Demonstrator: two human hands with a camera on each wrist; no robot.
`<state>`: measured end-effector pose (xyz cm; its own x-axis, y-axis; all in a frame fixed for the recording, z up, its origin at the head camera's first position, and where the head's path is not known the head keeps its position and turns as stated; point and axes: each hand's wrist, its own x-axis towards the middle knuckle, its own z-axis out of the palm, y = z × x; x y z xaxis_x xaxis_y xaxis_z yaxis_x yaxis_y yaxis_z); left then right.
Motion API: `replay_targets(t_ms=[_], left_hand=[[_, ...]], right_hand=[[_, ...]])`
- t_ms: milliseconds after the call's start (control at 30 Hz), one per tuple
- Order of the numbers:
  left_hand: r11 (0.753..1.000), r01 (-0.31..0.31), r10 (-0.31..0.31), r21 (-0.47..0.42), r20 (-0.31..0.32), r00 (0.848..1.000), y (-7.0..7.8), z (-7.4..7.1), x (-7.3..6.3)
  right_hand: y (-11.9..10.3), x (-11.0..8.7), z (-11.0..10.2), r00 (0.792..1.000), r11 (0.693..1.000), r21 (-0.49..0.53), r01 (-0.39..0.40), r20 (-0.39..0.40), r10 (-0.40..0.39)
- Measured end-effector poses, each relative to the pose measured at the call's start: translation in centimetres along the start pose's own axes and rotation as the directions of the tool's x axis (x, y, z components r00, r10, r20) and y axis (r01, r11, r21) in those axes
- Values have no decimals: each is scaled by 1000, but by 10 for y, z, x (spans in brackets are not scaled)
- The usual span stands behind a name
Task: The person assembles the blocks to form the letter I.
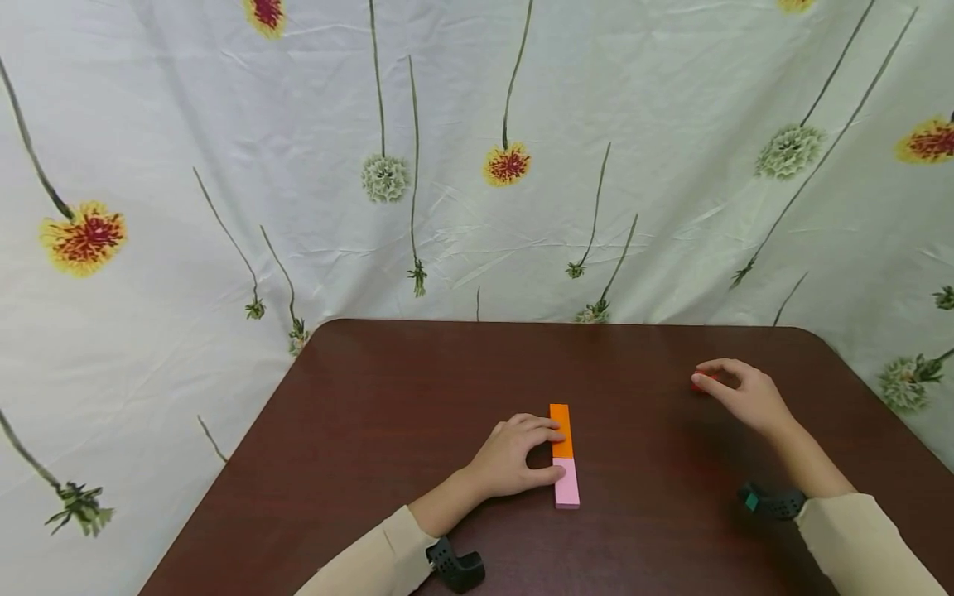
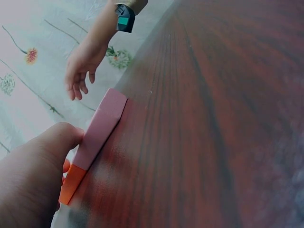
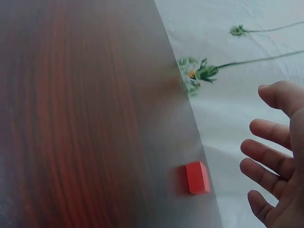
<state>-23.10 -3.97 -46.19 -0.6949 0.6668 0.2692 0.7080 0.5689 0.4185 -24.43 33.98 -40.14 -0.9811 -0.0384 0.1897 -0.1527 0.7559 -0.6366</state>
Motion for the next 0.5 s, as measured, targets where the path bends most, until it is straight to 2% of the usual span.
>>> replay_targets(t_ms=[267,500], left_hand=[[1000,-6,6,0,1,1000,0,-1,0],[1000,-21,21,12,-10,1000,-1,1,0]], right_hand=[[11,9,-5,999,999,6,-44,16,44],[20,18,-7,998,997,-50,-57,30,58]])
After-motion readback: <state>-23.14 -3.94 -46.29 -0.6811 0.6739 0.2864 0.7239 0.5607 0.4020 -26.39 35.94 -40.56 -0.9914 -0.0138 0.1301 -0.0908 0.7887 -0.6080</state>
